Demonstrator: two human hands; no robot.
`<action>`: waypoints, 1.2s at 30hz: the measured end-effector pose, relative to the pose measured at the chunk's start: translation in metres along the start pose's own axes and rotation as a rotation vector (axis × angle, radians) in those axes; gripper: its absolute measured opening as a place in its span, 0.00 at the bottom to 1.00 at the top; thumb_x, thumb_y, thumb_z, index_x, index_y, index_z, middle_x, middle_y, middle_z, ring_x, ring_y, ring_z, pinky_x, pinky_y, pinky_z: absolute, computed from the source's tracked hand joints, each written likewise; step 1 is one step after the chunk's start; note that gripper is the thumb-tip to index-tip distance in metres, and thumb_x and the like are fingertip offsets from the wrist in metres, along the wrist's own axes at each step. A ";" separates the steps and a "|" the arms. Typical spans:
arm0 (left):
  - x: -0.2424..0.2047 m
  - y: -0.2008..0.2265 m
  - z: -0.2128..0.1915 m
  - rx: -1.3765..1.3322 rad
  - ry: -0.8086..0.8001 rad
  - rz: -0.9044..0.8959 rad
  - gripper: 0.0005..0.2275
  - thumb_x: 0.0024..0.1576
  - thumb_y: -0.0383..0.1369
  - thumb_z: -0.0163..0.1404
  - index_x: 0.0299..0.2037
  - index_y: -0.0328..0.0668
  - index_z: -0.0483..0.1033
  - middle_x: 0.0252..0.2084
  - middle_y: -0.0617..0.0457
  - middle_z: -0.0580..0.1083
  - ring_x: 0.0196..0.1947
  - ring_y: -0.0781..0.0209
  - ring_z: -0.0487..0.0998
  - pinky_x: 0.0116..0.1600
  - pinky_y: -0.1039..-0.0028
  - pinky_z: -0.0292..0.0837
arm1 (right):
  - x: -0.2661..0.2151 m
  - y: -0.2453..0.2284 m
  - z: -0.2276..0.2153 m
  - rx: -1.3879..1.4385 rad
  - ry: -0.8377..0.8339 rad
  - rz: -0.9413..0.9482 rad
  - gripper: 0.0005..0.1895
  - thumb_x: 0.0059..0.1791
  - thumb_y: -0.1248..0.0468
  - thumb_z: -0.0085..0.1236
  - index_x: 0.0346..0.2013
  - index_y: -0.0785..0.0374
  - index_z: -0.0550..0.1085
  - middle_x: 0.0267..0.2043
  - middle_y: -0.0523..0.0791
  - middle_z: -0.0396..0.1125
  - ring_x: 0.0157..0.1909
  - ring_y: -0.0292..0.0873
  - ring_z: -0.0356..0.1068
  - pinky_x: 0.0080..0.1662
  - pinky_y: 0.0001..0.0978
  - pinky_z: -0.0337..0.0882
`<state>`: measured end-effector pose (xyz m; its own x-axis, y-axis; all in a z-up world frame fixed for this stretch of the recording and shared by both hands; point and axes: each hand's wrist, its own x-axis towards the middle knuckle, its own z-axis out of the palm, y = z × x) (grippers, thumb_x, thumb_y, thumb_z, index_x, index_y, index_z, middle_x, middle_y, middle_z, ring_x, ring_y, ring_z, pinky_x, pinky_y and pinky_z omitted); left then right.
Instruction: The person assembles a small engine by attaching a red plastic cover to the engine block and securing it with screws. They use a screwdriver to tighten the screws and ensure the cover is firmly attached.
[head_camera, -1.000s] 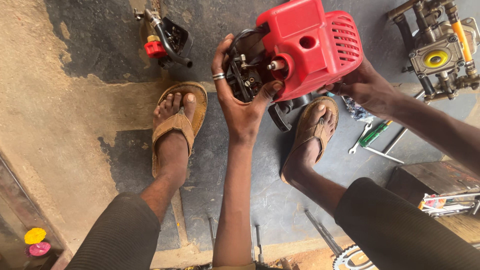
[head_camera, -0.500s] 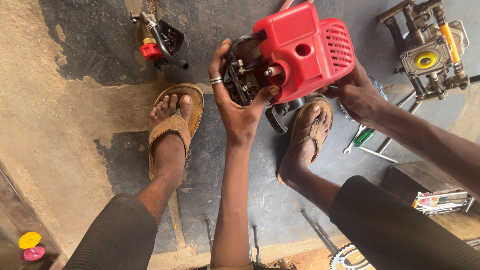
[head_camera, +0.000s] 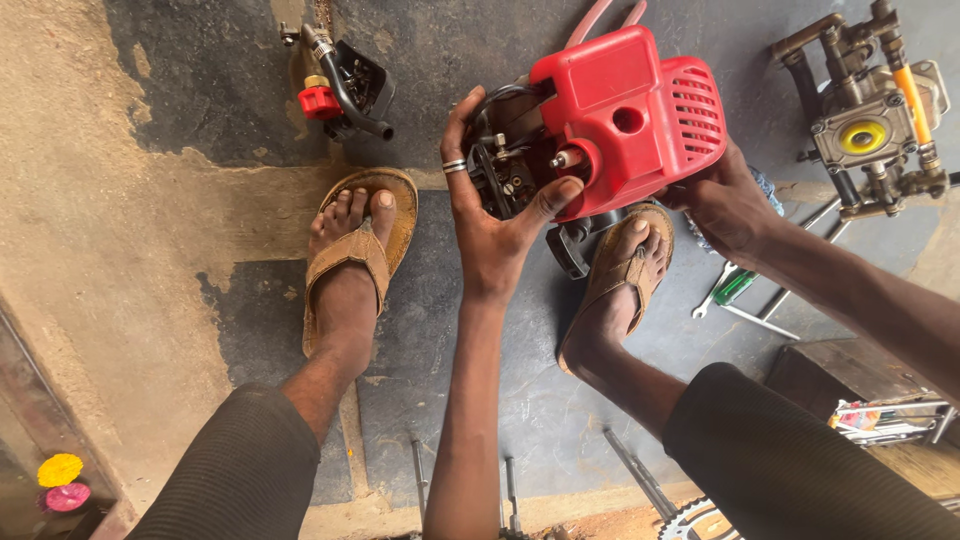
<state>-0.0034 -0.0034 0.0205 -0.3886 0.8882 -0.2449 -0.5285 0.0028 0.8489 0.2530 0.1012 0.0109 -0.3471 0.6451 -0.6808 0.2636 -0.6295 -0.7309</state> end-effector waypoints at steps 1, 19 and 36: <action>-0.001 -0.003 0.002 0.041 0.027 0.023 0.43 0.53 0.45 0.70 0.73 0.47 0.53 0.67 0.45 0.62 0.67 0.52 0.71 0.73 0.62 0.75 | -0.001 0.000 0.000 -0.024 0.018 0.009 0.29 0.47 0.79 0.54 0.62 0.57 0.66 0.53 0.40 0.65 0.48 0.32 0.66 0.47 0.26 0.69; -0.012 -0.001 -0.016 0.041 -0.038 -0.010 0.39 0.46 0.37 0.71 0.67 0.50 0.60 0.71 0.51 0.62 0.70 0.54 0.69 0.72 0.63 0.72 | -0.029 -0.021 0.022 -0.562 0.087 -0.087 0.48 0.45 0.67 0.63 0.76 0.53 0.50 0.68 0.47 0.63 0.67 0.40 0.64 0.67 0.36 0.66; -0.010 0.010 -0.009 0.031 -0.071 -0.015 0.40 0.45 0.39 0.73 0.64 0.47 0.59 0.69 0.52 0.60 0.65 0.55 0.72 0.68 0.64 0.79 | -0.037 -0.031 0.000 -0.546 -0.048 -0.153 0.49 0.44 0.70 0.61 0.76 0.53 0.47 0.73 0.49 0.58 0.70 0.47 0.63 0.67 0.44 0.64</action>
<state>-0.0118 -0.0164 0.0272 -0.3259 0.9183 -0.2246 -0.5098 0.0294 0.8598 0.2579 0.0967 0.0588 -0.4552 0.6830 -0.5713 0.6297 -0.2067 -0.7489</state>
